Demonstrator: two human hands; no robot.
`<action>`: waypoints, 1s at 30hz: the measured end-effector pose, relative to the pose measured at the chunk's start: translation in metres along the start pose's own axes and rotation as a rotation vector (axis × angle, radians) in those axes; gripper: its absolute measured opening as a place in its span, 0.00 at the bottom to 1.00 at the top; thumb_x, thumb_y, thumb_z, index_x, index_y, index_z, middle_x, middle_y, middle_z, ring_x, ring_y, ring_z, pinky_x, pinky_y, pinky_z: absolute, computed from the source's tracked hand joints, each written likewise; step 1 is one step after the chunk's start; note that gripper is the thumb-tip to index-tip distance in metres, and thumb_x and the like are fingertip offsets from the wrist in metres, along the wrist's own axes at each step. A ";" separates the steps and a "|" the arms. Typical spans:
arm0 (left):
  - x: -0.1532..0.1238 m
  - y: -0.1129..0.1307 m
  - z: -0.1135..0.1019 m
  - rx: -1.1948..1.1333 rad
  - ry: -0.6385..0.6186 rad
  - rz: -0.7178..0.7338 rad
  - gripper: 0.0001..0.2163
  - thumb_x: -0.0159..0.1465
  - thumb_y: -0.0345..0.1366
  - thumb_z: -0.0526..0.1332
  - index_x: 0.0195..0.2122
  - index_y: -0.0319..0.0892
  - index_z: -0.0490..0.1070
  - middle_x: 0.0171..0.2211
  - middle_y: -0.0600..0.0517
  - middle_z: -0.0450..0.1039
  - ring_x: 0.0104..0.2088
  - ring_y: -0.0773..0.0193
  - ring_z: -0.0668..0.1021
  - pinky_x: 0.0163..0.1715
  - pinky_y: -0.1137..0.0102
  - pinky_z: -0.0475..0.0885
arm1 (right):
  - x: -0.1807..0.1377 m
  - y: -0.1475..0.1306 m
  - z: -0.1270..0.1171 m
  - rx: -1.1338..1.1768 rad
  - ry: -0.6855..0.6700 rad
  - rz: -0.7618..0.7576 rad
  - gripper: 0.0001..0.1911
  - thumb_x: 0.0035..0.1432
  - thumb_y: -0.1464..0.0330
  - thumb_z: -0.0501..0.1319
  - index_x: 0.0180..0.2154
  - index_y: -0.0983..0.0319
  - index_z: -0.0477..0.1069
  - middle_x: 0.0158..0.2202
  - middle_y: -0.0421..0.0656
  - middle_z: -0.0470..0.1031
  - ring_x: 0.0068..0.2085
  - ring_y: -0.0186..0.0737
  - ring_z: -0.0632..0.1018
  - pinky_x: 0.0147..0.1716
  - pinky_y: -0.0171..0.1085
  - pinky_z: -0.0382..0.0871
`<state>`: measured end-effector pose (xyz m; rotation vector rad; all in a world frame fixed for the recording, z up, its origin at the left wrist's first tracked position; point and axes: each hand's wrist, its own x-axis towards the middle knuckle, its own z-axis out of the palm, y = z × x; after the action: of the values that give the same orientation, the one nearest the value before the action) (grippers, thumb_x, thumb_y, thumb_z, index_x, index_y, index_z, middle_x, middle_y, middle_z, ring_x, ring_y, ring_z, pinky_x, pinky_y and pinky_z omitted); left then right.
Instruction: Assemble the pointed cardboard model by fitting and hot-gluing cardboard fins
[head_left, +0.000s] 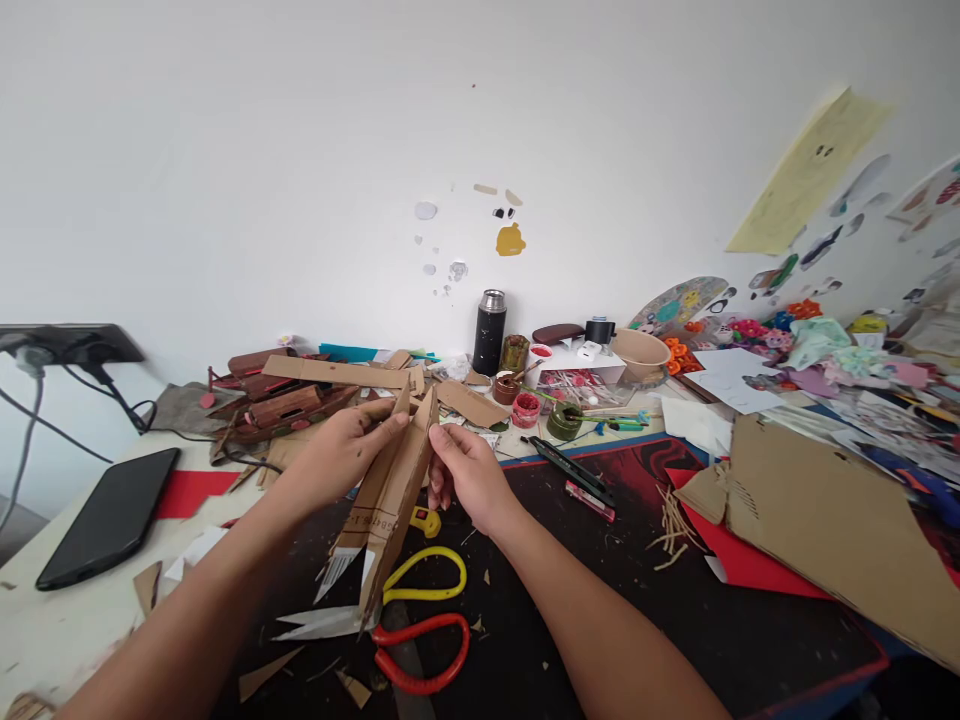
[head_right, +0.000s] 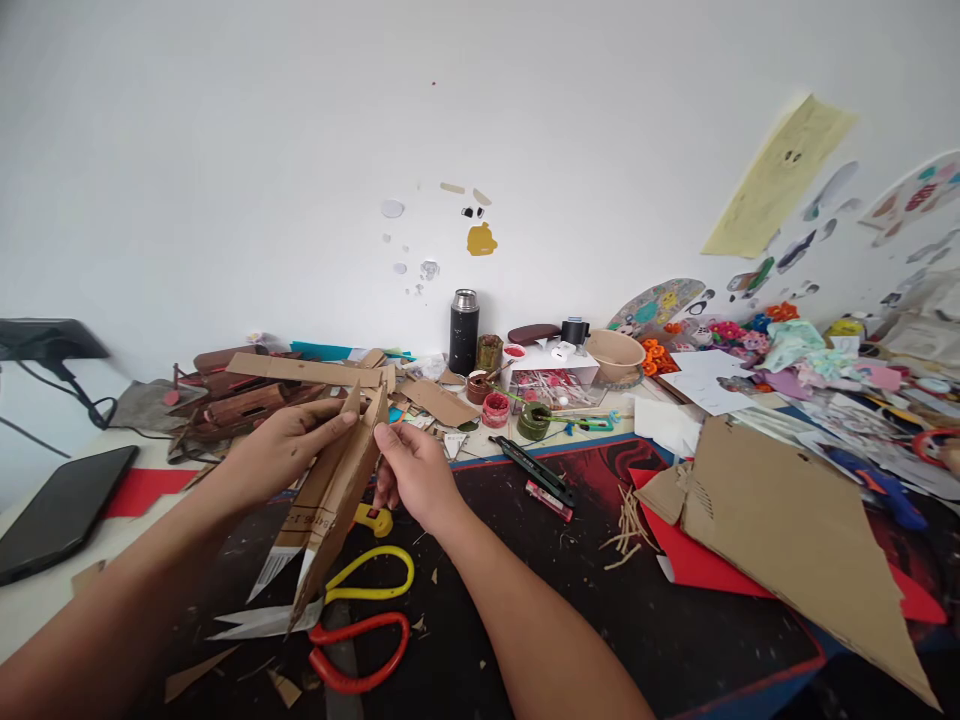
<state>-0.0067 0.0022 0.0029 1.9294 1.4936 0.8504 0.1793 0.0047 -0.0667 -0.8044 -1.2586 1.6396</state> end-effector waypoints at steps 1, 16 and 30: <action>0.000 0.000 0.001 0.038 0.012 0.004 0.26 0.68 0.60 0.56 0.43 0.43 0.82 0.42 0.47 0.86 0.43 0.47 0.83 0.44 0.62 0.78 | 0.000 0.000 0.000 0.002 -0.008 0.003 0.31 0.58 0.36 0.64 0.35 0.58 0.67 0.17 0.31 0.69 0.15 0.33 0.74 0.12 0.28 0.59; -0.002 -0.005 0.006 0.289 0.062 0.030 0.21 0.68 0.52 0.55 0.46 0.44 0.82 0.40 0.45 0.86 0.42 0.47 0.85 0.41 0.63 0.77 | 0.000 0.000 0.002 0.005 0.053 -0.014 0.30 0.60 0.37 0.63 0.38 0.58 0.68 0.16 0.31 0.68 0.15 0.33 0.73 0.12 0.28 0.58; -0.008 0.011 0.013 0.480 0.186 -0.045 0.22 0.67 0.50 0.54 0.50 0.45 0.82 0.33 0.46 0.85 0.34 0.49 0.85 0.33 0.65 0.71 | -0.004 0.003 0.005 -0.185 0.045 -0.025 0.24 0.63 0.44 0.64 0.41 0.56 0.68 0.17 0.31 0.68 0.15 0.37 0.72 0.13 0.32 0.60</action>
<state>0.0087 -0.0090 0.0020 2.1842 1.9883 0.7121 0.1759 -0.0007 -0.0683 -0.9296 -1.3974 1.4923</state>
